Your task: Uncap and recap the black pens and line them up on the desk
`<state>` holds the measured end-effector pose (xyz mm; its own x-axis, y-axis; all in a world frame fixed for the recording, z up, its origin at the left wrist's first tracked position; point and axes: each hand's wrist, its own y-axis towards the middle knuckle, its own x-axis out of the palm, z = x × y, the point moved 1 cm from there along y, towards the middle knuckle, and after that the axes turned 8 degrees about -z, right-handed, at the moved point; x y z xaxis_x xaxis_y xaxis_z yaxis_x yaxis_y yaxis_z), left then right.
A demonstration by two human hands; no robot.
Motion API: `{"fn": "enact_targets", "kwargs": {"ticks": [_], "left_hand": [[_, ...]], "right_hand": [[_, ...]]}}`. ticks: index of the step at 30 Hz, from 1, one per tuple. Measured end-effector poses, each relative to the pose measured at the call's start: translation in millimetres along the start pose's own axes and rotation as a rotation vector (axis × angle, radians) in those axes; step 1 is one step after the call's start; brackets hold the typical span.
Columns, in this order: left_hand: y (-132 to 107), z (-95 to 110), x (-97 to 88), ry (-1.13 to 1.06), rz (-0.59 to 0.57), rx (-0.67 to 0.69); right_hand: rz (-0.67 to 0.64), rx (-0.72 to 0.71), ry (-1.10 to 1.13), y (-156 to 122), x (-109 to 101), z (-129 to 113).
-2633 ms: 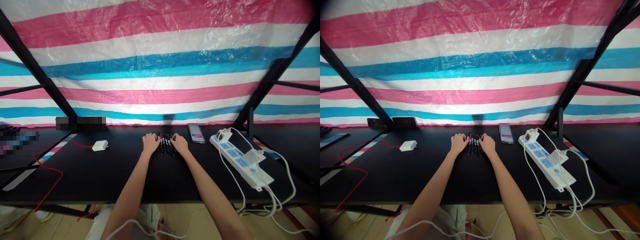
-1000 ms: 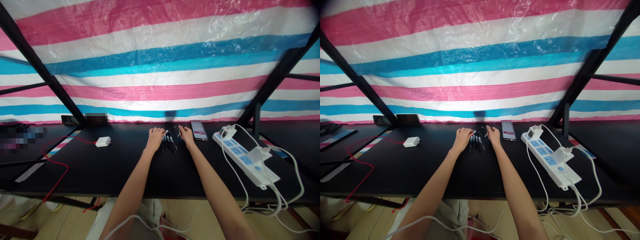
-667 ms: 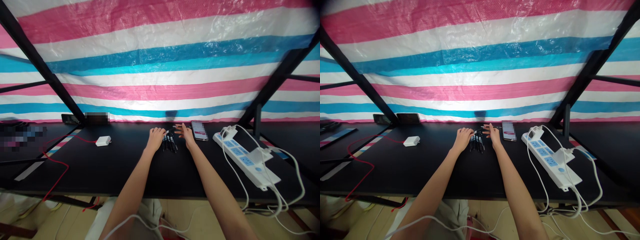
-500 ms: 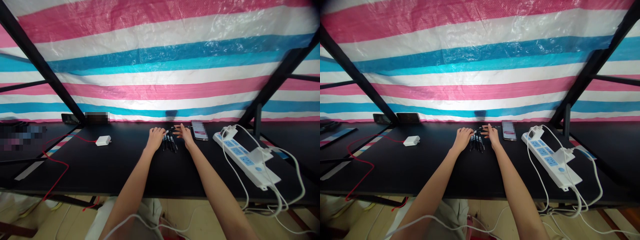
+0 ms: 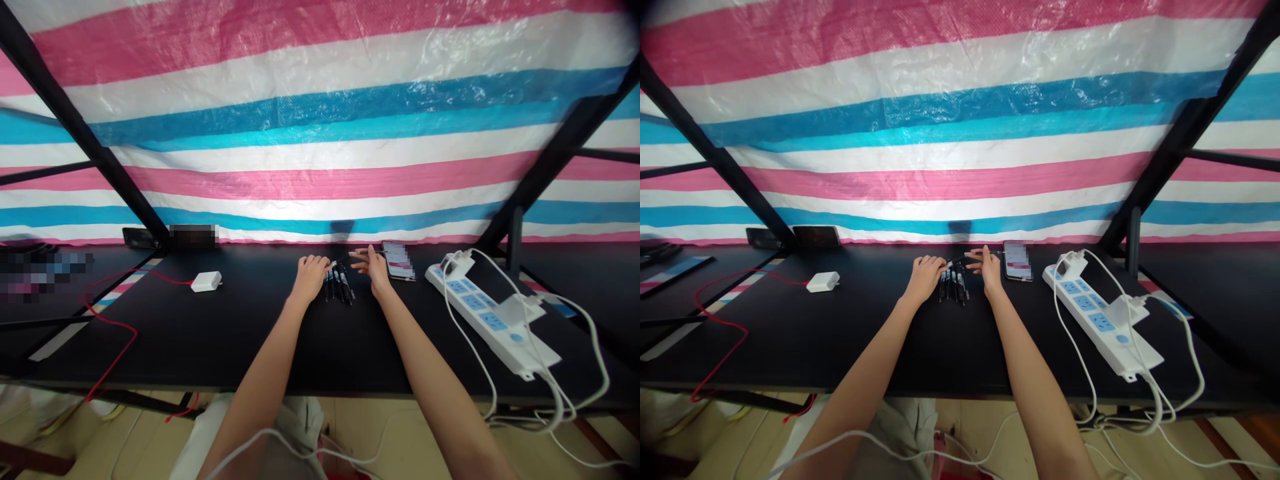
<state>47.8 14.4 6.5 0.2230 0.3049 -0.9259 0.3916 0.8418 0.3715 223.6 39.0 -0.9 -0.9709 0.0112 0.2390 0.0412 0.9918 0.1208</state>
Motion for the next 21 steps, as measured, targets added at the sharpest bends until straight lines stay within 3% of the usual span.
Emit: {"fn": "enact_targets", "kwargs": {"ticks": [21], "left_hand": [[-1.0,-0.5,-0.7,-0.016,-0.018,0.035]], "right_hand": [[0.064,-0.018,-0.022,0.9,-1.8,2.6]]}}
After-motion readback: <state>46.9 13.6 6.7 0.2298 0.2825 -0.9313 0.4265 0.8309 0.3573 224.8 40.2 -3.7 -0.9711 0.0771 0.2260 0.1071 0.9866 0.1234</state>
